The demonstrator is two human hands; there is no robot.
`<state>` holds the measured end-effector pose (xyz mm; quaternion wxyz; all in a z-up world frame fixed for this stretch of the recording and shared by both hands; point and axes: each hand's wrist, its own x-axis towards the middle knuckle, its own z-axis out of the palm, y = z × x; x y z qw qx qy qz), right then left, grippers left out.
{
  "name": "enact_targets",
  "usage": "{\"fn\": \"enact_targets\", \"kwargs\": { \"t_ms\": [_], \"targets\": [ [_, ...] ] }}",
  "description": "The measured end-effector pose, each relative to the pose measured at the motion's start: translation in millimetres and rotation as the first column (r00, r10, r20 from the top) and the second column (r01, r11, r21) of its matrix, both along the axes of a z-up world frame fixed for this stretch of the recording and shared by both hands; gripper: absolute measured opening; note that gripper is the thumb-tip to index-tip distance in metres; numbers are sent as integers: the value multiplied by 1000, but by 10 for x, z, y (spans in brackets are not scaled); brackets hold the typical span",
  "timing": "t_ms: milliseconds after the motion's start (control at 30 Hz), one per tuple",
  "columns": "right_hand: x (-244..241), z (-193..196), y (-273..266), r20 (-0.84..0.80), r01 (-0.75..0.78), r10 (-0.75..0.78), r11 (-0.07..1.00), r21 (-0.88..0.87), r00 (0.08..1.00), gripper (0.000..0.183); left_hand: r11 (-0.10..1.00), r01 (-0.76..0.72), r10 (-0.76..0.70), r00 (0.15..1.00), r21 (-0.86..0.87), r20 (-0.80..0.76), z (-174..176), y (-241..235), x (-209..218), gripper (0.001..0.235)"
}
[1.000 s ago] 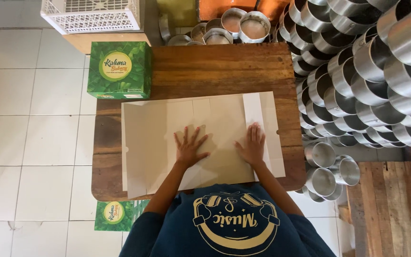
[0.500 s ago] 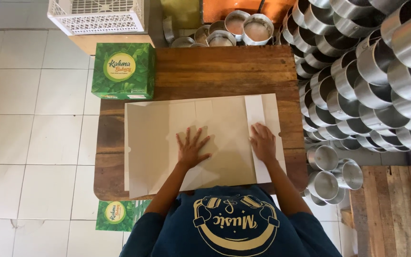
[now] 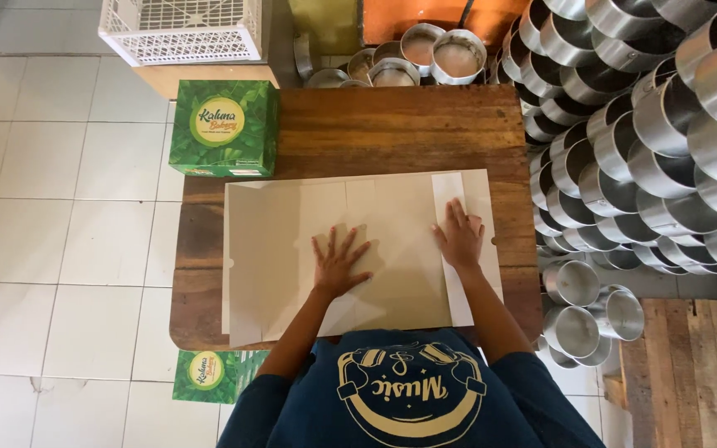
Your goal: The person assembles a flat cardboard box into a three-dimensional container. They fold the side flaps, tuck in the tabs, and secure the structure. The completed box is placed on the table.
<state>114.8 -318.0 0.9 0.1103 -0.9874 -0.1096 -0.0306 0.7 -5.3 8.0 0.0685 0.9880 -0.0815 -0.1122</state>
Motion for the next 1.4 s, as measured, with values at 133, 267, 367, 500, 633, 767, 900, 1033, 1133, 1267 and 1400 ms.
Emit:
{"fn": "enact_targets", "kwargs": {
  "t_ms": [133, 267, 367, 500, 633, 767, 900, 1033, 1133, 1267, 1400],
  "targets": [
    [39, -79, -36, 64, -8, 8, 1000, -2, 998, 71, 1000, -4, 5, 1000, -22, 20, -2, 15, -17, 88],
    [168, -532, -376, -71, 8, 7, 978, 209, 997, 67, 999, -16, 15, 1000, -37, -15, 93, -11, 19, 90],
    [25, -581, -670, -283, 129, 24, 850, 511, 959, 70, 999, -19, 19, 1000, -36, -5, 69, -1, 8, 90],
    [-300, -328, -1018, -456, 135, 154, 829, 542, 877, 107, 999, -19, 21, 999, -48, 48, -95, -21, 4, 90],
    [-541, -389, -1241, -391, -116, 182, 975, 187, 902, 121, 999, -23, 25, 998, -39, 49, -133, -200, 85, 92],
    [-516, -180, -1464, -541, 226, 31, 887, 403, 840, 107, 999, -5, 7, 999, -44, 47, -90, -445, 180, 92],
    [-405, 142, -1559, -788, 628, 8, 598, 497, 616, 102, 998, 7, -4, 999, -65, 39, -66, -506, 193, 91],
    [-389, 75, -1598, -765, 612, 6, 596, 520, 644, 96, 998, -3, 7, 999, -67, 49, -62, -533, 197, 92],
    [-491, 14, -1551, -710, 540, 23, 633, 555, 704, 89, 998, -26, 28, 999, -53, 40, -173, -535, 175, 91],
    [-473, 50, -1582, -685, 515, 3, 656, 552, 729, 73, 996, 35, -20, 984, -84, 178, -37, -413, 163, 99],
    [-204, -169, -2016, -652, 487, -23, 685, 542, 758, 63, 970, 170, -175, 985, -175, -13, -10, -202, 181, 121]
  ]
}}
